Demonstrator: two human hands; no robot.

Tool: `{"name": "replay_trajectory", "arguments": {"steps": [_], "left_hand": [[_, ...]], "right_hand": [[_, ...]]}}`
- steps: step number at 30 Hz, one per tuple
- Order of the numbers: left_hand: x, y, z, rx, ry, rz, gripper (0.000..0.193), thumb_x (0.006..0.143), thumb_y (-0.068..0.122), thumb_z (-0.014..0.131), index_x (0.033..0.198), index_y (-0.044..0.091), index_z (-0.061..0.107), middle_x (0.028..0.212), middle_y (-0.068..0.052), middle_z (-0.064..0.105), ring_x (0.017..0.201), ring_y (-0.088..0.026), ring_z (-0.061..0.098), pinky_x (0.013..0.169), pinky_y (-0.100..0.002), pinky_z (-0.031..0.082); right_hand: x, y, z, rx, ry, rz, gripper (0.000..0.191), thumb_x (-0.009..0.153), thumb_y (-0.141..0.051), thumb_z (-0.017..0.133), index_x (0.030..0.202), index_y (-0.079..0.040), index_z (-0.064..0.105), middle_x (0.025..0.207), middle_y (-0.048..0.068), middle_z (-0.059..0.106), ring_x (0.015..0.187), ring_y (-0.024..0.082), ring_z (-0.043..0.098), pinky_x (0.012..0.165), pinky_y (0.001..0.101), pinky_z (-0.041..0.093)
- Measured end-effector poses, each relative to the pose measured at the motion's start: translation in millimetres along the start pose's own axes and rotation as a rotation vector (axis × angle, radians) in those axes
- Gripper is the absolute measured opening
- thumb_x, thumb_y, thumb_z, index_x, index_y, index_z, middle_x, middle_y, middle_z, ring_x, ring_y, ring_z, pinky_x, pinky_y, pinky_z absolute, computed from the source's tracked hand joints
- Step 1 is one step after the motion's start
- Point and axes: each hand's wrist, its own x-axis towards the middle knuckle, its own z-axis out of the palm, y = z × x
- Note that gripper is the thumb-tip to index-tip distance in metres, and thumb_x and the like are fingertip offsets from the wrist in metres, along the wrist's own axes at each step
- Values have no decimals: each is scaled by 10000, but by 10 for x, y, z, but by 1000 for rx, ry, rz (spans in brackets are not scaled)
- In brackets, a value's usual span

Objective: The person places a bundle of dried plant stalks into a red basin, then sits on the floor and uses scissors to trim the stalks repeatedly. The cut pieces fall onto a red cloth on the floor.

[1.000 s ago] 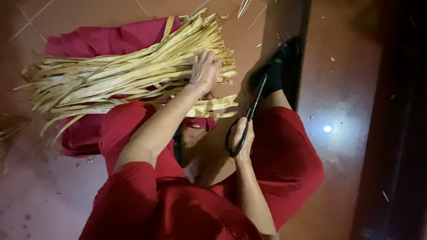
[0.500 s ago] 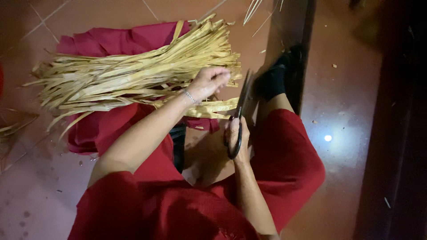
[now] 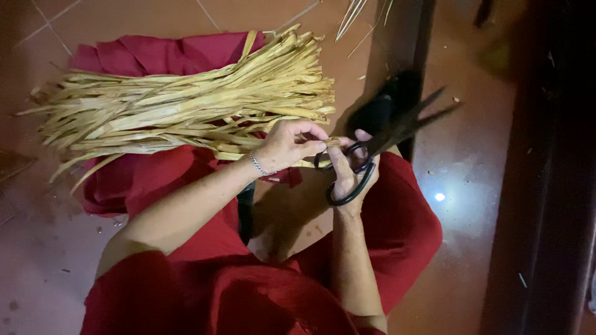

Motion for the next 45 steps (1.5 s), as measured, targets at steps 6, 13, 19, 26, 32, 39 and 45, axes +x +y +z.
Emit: {"name": "replay_trajectory", "arguments": {"steps": [6,13,19,26,32,39,45], "left_hand": [[-51,-7,31,177,51,141,165,899,142,782,1016,32,743,922,-32,769,841,-79,714,770,-246,585],[-73,113,38,136,22,72,181,912,165,766,1055,56,742,900,-9,750,777,-76,669,709,-260,568],[-101,140,-50,306,20,340,157,920,135,780,1037,44,728,928,-32,694,838,-87,666,752,-263,557],[-103,90,19,126,-22,105,209,913,173,778,1073,45,738,853,-3,682,782,-61,626,715,-239,549],[-76,-74,38,-97,-33,-18,182,947,171,753,1052,24,729,897,16,689,813,-42,610,714,-216,520],[2,-212,128,-206,-55,-59,184,990,188,682,1086,31,697,901,22,697,805,-38,624,719,-207,531],[76,-163,26,141,73,74,219,935,176,729,1091,22,714,910,37,718,790,-36,626,714,-214,544]], "right_hand": [[-26,-12,-17,54,-54,27,534,884,74,737,1342,28,466,1066,151,709,960,211,705,862,318,576],[-15,35,-90,162,2,113,494,873,84,722,1296,28,474,984,147,714,884,223,712,836,334,573],[-6,83,-128,161,19,63,495,889,64,732,1317,21,487,952,117,695,856,192,690,821,312,560],[-44,51,-61,-29,6,-42,476,885,65,773,1287,12,523,1018,78,663,949,164,658,873,297,552],[-74,34,-52,32,-22,32,490,864,66,770,1277,3,514,1003,104,685,913,196,687,872,319,559],[-5,36,-1,323,-45,142,484,871,90,722,1289,5,491,948,107,668,868,218,697,863,342,570],[-82,93,-138,-223,19,157,365,889,-45,767,1177,1,547,839,25,585,652,150,569,589,298,470]]}}
